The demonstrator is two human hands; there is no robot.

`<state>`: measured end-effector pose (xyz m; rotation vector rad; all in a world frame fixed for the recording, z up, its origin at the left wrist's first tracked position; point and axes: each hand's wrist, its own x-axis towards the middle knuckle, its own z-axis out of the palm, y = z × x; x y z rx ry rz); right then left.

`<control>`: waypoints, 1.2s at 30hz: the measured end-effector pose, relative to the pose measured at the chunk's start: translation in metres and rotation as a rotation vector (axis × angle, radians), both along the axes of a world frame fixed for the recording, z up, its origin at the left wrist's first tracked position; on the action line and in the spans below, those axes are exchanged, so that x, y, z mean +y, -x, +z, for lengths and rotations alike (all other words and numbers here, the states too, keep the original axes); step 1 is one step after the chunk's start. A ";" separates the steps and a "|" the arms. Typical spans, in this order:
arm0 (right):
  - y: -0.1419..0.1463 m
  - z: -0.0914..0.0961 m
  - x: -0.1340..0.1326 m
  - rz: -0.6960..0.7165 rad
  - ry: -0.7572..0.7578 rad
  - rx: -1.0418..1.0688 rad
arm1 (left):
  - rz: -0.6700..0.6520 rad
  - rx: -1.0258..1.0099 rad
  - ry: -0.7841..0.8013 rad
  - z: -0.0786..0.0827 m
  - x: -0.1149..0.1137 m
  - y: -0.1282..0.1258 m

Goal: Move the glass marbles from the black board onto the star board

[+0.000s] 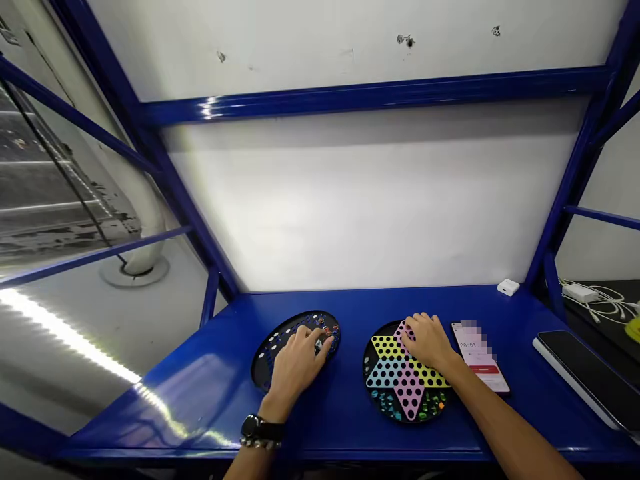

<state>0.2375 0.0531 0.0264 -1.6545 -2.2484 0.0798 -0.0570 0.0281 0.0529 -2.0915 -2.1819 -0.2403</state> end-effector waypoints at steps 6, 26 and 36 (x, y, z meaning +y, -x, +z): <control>-0.001 0.000 -0.001 -0.001 0.004 -0.007 | -0.267 -0.105 0.029 0.005 -0.018 -0.061; -0.001 -0.001 0.001 0.012 0.017 0.021 | -0.174 -0.197 -0.056 -0.017 -0.003 -0.036; -0.001 0.000 0.000 0.014 0.020 0.030 | 0.002 0.024 -0.082 -0.011 -0.012 0.014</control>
